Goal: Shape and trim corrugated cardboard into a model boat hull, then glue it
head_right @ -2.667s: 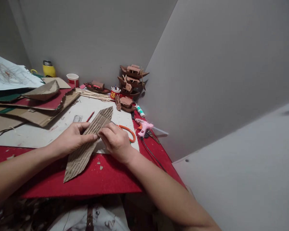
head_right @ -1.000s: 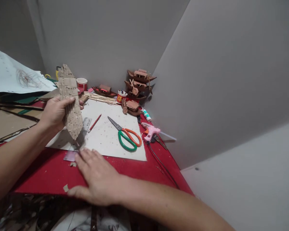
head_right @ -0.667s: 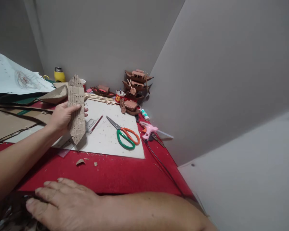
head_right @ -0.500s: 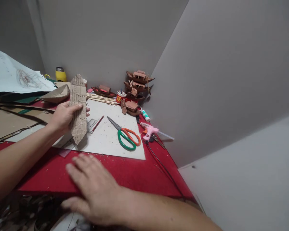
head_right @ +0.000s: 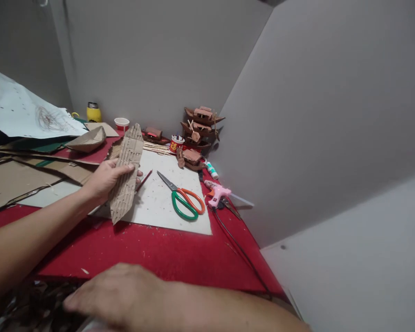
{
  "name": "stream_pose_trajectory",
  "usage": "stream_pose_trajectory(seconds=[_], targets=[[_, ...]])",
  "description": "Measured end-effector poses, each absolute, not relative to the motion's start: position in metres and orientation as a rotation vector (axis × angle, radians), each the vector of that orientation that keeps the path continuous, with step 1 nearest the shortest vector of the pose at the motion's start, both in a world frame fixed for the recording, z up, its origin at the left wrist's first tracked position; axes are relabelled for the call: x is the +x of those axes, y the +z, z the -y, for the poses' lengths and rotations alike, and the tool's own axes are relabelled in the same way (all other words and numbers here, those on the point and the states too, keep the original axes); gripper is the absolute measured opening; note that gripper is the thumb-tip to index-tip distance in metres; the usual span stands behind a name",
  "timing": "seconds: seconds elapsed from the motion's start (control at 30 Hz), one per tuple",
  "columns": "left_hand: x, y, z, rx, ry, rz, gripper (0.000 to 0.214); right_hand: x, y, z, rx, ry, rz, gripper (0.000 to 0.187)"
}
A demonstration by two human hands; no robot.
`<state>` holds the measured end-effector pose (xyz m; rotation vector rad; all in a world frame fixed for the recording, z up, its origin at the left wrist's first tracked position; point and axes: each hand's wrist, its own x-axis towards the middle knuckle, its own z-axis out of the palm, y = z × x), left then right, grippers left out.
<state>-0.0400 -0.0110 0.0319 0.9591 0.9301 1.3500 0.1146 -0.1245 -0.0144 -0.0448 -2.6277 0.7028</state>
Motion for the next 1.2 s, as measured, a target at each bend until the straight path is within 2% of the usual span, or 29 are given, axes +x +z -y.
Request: stream_pose_trajectory(seconds=[0.03, 0.1, 0.17, 0.33, 0.57, 0.77, 1.0, 1.2], targets=[[-0.038, 0.031, 0.013, 0.977, 1.315, -0.91, 0.014, 0.121, -0.006, 0.118, -0.193, 0.748, 2.517, 0.035], [-0.035, 0.03, 0.019, 1.003, 1.248, -0.874, 0.019, 0.133, 0.013, 0.102, -0.483, 0.849, 2.241, 0.021], [-0.031, 0.029, 0.025, 1.011, 1.189, -0.847, 0.022, 0.142, 0.028, 0.082, -0.725, 0.962, 1.925, 0.023], [-0.023, 0.028, 0.035, 1.077, 1.078, -0.818, 0.023, 0.148, 0.028, 0.03, -0.86, 1.13, 1.444, 0.026], [-0.016, 0.023, 0.038, 1.1, 1.021, -0.784, 0.019, 0.147, -0.004, 0.015, -0.787, 1.296, 1.448, 0.035], [-0.01, 0.019, 0.043, 1.246, 0.983, -0.811, 0.016, 0.151, -0.003, 0.019, -0.882, 1.31, 1.474, 0.04], [-0.006, 0.017, 0.046, 1.522, 1.036, -0.777, 0.022, 0.151, 0.004, 0.022, -0.866, 1.575, 1.352, 0.029], [-0.004, 0.017, 0.05, 1.566, 1.042, -0.836, 0.022, 0.149, 0.008, 0.024, -0.848, 1.649, 1.288, 0.025]])
